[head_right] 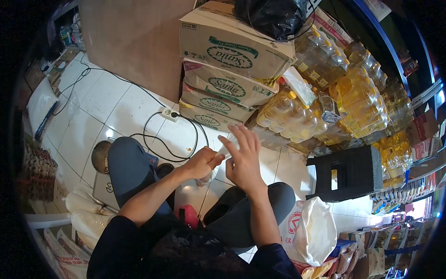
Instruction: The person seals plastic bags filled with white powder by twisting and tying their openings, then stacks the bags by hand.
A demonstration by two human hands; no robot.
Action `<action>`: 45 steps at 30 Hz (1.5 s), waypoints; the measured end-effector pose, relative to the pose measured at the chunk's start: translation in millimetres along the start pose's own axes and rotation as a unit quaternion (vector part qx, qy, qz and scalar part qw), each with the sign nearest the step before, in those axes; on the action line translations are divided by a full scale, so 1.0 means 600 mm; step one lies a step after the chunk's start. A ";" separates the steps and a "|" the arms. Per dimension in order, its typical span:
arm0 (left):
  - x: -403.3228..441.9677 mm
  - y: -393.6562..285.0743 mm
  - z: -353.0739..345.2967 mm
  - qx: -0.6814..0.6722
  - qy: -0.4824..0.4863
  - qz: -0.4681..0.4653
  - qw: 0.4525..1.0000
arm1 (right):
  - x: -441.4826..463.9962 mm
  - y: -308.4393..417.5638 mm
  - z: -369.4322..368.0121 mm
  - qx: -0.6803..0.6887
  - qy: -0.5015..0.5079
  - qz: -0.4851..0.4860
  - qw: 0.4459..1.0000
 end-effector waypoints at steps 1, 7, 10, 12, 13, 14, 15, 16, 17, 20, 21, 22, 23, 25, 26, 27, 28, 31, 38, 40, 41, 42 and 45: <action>0.000 0.000 0.001 0.026 0.001 -0.013 1.000 | -0.005 0.000 -0.008 -0.038 0.034 -0.014 0.999; -0.003 -0.020 0.022 0.025 -0.027 0.014 0.999 | -0.034 -0.034 -0.041 0.152 0.277 -0.179 0.932; -0.009 -0.024 0.035 0.004 -0.021 0.020 1.000 | -0.033 -0.029 -0.050 0.197 0.239 -0.147 0.940; -0.012 -0.020 0.035 0.020 -0.008 0.020 1.000 | -0.026 -0.014 -0.051 0.155 0.096 -0.041 0.982; -0.013 -0.019 0.035 0.028 -0.001 0.020 0.999 | -0.020 -0.011 -0.047 0.138 0.087 0.002 0.987; -0.015 -0.019 0.035 0.047 -0.004 0.012 0.999 | -0.014 -0.007 -0.039 0.121 0.076 0.044 0.989; -0.017 -0.021 0.035 0.065 -0.005 0.003 0.998 | -0.010 -0.004 -0.036 0.103 0.066 0.085 0.989; -0.019 -0.021 0.034 0.084 -0.006 -0.006 0.996 | -0.018 -0.009 -0.047 0.129 0.124 0.022 0.984; -0.020 -0.020 0.033 0.103 -0.010 -0.012 0.995 | -0.036 -0.017 -0.066 0.154 0.182 -0.042 0.970; -0.022 -0.016 0.026 0.158 -0.017 -0.030 0.987 | -0.047 -0.021 -0.077 0.227 0.300 -0.133 0.917; -0.023 -0.021 0.028 0.147 0.003 -0.013 0.989 | -0.043 -0.026 -0.073 0.279 0.320 -0.133 0.896; -0.026 -0.030 0.033 0.135 0.023 0.004 0.991 | -0.041 -0.033 -0.067 0.331 0.338 -0.133 0.871; -0.028 -0.035 0.035 0.123 0.043 0.021 0.991 | -0.047 -0.048 -0.069 0.471 0.401 -0.269 0.738; -0.022 -0.021 0.028 0.049 0.018 0.001 0.999 | -0.045 -0.050 -0.066 0.631 0.348 -0.339 0.604; -0.020 -0.015 0.028 0.013 0.005 -0.009 1.000 | -0.044 -0.050 -0.065 0.701 0.313 -0.366 0.526; -0.011 -0.010 0.044 0.001 0.115 0.083 0.990 | -0.044 -0.050 -0.066 0.718 0.294 -0.343 0.529; -0.011 -0.010 0.043 0.016 0.085 0.049 0.995 | -0.043 -0.047 -0.064 0.737 0.265 -0.352 0.513; -0.021 0.013 0.010 0.074 -0.030 -0.042 0.996 | -0.036 -0.037 -0.061 0.760 0.201 -0.379 0.488; 0.003 0.048 -0.017 0.318 -0.042 -0.071 0.944 | -0.044 -0.042 -0.072 0.793 0.138 -0.399 0.440; 0.010 0.052 -0.027 0.310 -0.056 -0.074 0.946 | -0.046 -0.031 -0.067 0.799 0.105 -0.392 0.443; 0.014 0.055 -0.030 0.307 -0.060 -0.087 0.946 | -0.048 -0.026 -0.066 0.806 0.091 -0.385 0.441; 0.017 0.047 -0.027 0.305 -0.063 -0.101 0.945 | -0.051 -0.022 -0.064 0.813 0.077 -0.376 0.437; 0.024 0.023 -0.014 0.286 -0.062 -0.124 0.948 | -0.069 -0.023 -0.065 0.868 0.014 -0.331 0.370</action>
Point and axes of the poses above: each hand's wrist, its own x-axis towards the middle knuckle, its own z-axis out of the back of the hand, y = z × x, the point moved 1 cm from there along x, towards the middle knuckle, and after that the axes turned 6 degrees about y, right-handed, at the moved point
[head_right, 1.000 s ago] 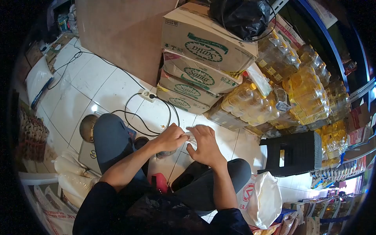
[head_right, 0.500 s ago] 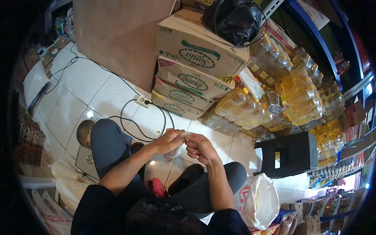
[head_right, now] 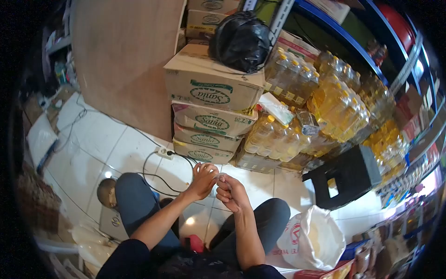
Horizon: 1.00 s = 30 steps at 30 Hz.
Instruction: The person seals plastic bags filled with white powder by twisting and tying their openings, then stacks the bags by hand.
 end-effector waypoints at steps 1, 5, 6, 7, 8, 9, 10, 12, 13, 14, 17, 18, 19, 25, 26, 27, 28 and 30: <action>0.005 -0.003 0.007 -0.014 0.006 -0.008 1.000 | -0.003 -0.002 0.008 0.044 0.014 0.019 0.999; 0.035 -0.023 0.052 0.113 0.049 -0.043 0.991 | -0.007 -0.019 0.029 0.145 0.038 0.054 0.987; 0.044 -0.022 0.064 0.139 0.065 -0.071 0.985 | -0.008 -0.024 0.031 0.146 0.041 0.056 0.987; 0.060 -0.012 0.072 0.138 0.128 -0.093 0.978 | -0.009 -0.026 0.026 0.144 0.043 0.059 0.987; 0.076 -0.005 0.081 0.131 0.180 -0.102 0.970 | -0.010 -0.027 0.018 0.142 0.044 0.062 0.987; 0.097 -0.010 0.098 0.123 0.231 -0.109 0.959 | -0.012 -0.028 0.008 0.138 0.045 0.064 0.987; 0.120 -0.020 0.114 0.137 0.259 -0.119 0.949 | -0.013 -0.031 -0.003 0.126 0.047 0.079 0.988; 0.170 -0.051 0.151 0.167 0.312 -0.138 0.925 | -0.017 -0.032 -0.043 0.155 0.087 0.148 0.973; 0.198 -0.073 0.178 0.172 0.308 -0.148 0.924 | -0.014 -0.031 -0.062 0.171 0.107 0.182 0.962; 0.219 -0.103 0.209 0.177 0.306 -0.159 0.922 | -0.008 -0.031 -0.078 0.232 0.196 0.184 0.935; 0.232 -0.251 0.329 0.175 0.172 -0.311 0.918 | 0.021 -0.014 -0.142 0.264 0.410 0.165 0.857; 0.224 -0.296 0.361 0.192 0.145 -0.346 0.907 | 0.047 0.006 -0.158 0.175 0.513 0.159 0.825; 0.209 -0.323 0.388 0.203 0.098 -0.365 0.903 | 0.071 0.028 -0.172 0.083 0.605 0.152 0.777; 0.106 -0.334 0.502 0.160 -0.047 -0.287 0.943 | 0.127 0.114 -0.247 -0.124 0.454 0.058 0.881; 0.098 -0.322 0.505 0.120 -0.063 -0.254 0.958 | 0.103 0.133 -0.267 -0.232 0.441 0.210 0.841; 0.099 -0.306 0.505 0.072 -0.064 -0.210 0.973 | 0.053 0.151 -0.294 -0.328 0.410 0.352 0.775; 0.103 -0.286 0.502 0.021 -0.065 -0.163 0.984 | 0.045 0.161 -0.299 -0.393 0.406 0.376 0.734; 0.114 -0.249 0.490 -0.063 -0.016 -0.109 0.992 | 0.065 0.190 -0.299 -0.491 0.433 0.320 0.685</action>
Point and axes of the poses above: each hand's wrist, its own x-axis towards the middle knuckle, its own z-axis out of the back of the hand, y = z × x, the point moved 1 cm from there along x, towards the middle knuckle, and after that the axes turned 6 degrees about y, right-handed, at the moved point
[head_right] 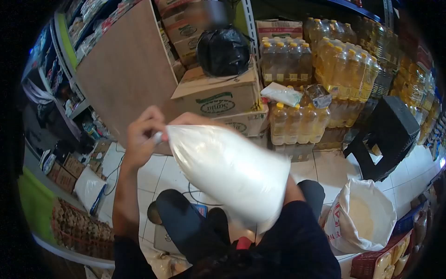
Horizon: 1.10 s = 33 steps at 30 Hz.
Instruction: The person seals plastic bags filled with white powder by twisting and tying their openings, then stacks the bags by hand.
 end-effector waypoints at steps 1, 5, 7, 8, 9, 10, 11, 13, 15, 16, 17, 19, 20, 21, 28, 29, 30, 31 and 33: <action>0.009 0.019 -0.011 -0.038 0.044 0.006 0.998 | -0.003 -0.017 0.009 0.018 0.077 -0.055 0.995; 0.011 0.039 -0.087 0.086 0.295 -0.091 0.947 | -0.096 -0.028 -0.009 -0.153 0.125 -0.134 0.971; -0.013 0.058 -0.128 0.063 0.347 -0.035 0.935 | -0.146 -0.046 -0.043 -0.140 0.155 -0.236 0.949; -0.029 0.070 -0.151 0.052 0.375 -0.008 0.926 | -0.175 -0.080 -0.063 -0.152 0.130 -0.235 0.951; -0.044 0.085 -0.171 0.039 0.367 0.027 0.929 | -0.194 -0.099 -0.081 -0.101 0.105 -0.290 0.946; -0.060 0.105 -0.188 0.028 0.357 0.062 0.931 | -0.208 -0.112 -0.096 -0.052 0.080 -0.342 0.935; -0.076 0.127 -0.204 0.019 0.347 0.095 0.933 | -0.220 -0.127 -0.106 -0.005 0.055 -0.390 0.919; -0.114 0.176 -0.242 -0.044 0.265 0.162 0.949 | -0.249 -0.172 -0.122 0.028 -0.017 -0.407 0.913; -0.160 0.231 -0.284 -0.101 0.168 0.204 0.959 | -0.278 -0.222 -0.130 0.035 -0.063 -0.435 0.897; -0.183 0.267 -0.315 -0.143 0.128 0.224 0.956 | -0.295 -0.248 -0.129 0.029 -0.074 -0.457 0.886; -0.215 0.312 -0.359 -0.184 0.069 0.236 0.952 | -0.311 -0.269 -0.128 0.023 -0.084 -0.480 0.873; -0.253 0.331 -0.448 -0.249 -0.094 0.285 0.921 | -0.341 -0.295 -0.125 -0.054 -0.053 -0.506 0.859; -0.268 0.338 -0.490 -0.279 -0.128 0.324 0.895 | -0.359 -0.309 -0.125 -0.159 -0.001 -0.504 0.849; -0.283 0.341 -0.528 -0.305 -0.166 0.363 0.865 | -0.402 -0.354 -0.134 -0.179 0.010 -0.521 0.834; -0.354 0.307 -0.635 -0.189 -0.085 0.537 0.818 | -0.507 -0.391 -0.198 -0.160 0.167 -0.692 0.684; -0.361 0.317 -0.644 -0.201 -0.101 0.519 0.825 | -0.505 -0.386 -0.200 -0.153 0.158 -0.684 0.695; -0.363 0.316 -0.642 -0.213 -0.116 0.503 0.829 | -0.512 -0.395 -0.202 -0.169 0.175 -0.680 0.692; -0.366 0.315 -0.637 -0.225 -0.132 0.488 0.833 | -0.518 -0.404 -0.204 -0.186 0.192 -0.674 0.689; -0.377 0.322 -0.637 -0.250 -0.139 0.512 0.810 | -0.522 -0.391 -0.223 -0.293 0.185 -0.601 0.721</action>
Point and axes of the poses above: each hand's wrist, its own x-axis towards the middle knuckle, its own z-axis out of the back of the hand, y = z × x, the point moved 1 cm from there along x, towards the middle knuckle, and after that the axes turned 6 degrees about y, right-handed, at the moved point
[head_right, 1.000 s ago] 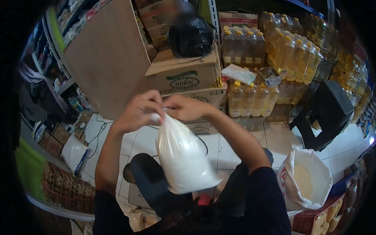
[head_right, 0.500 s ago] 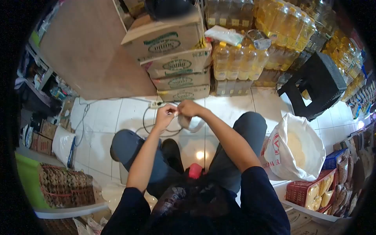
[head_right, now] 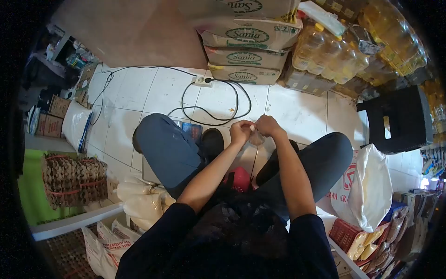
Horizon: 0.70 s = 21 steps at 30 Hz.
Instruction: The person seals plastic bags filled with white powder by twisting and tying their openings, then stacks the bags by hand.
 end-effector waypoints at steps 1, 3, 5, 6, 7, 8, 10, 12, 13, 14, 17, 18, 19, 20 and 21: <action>0.007 0.015 0.000 -0.041 0.002 0.032 0.999 | -0.016 0.017 -0.001 0.041 -0.064 -0.027 0.997; 0.020 0.037 -0.006 -0.132 0.017 0.073 0.988 | -0.030 0.034 0.004 0.073 -0.153 -0.077 0.983; 0.021 0.030 0.002 -0.171 0.032 0.116 0.978 | -0.033 0.035 0.021 0.141 -0.156 -0.079 0.975; 0.019 0.023 0.007 -0.186 0.039 0.128 0.973 | -0.035 0.035 0.034 0.173 -0.158 -0.078 0.969; 0.021 0.030 0.008 -0.211 0.047 0.133 0.967 | -0.037 0.032 0.044 0.204 -0.154 -0.082 0.963; 0.025 0.035 0.010 -0.236 0.053 0.136 0.961 | -0.041 0.032 0.049 0.211 -0.162 -0.086 0.960; 0.029 0.044 0.010 -0.245 0.072 0.129 0.958 | -0.047 0.026 0.051 0.224 -0.177 -0.091 0.954; 0.029 0.051 0.010 -0.259 0.087 0.125 0.954 | -0.040 0.016 0.034 0.206 -0.153 -0.072 0.964; 0.028 0.053 0.010 -0.263 0.093 0.120 0.953 | -0.035 0.016 0.024 0.195 -0.150 -0.059 0.968; 0.029 0.054 0.011 -0.267 0.102 0.107 0.952 | -0.029 0.017 0.014 0.184 -0.145 -0.046 0.971; 0.030 0.062 0.013 -0.270 0.118 0.073 0.953 | -0.017 0.022 0.015 0.219 -0.149 -0.051 0.963; 0.030 0.061 0.015 -0.266 0.120 0.063 0.954 | -0.014 0.021 0.016 0.238 -0.138 -0.051 0.960; 0.029 0.061 0.015 -0.262 0.121 0.053 0.956 | -0.013 0.021 0.014 0.245 -0.155 -0.045 0.956; 0.030 0.059 0.015 -0.250 0.120 0.041 0.960 | -0.010 0.022 0.015 0.253 -0.173 -0.038 0.951; 0.030 0.058 0.013 -0.237 0.119 0.029 0.964 | -0.010 0.024 0.017 0.260 -0.190 -0.031 0.946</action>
Point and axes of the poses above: each hand's wrist, its own x-axis towards the middle knuckle, its own z-axis out of the back of the hand, y = z × x, the point moved 1 cm from there along x, towards the middle knuckle, and after that the axes turned 6 degrees about y, right-handed, at the moved point
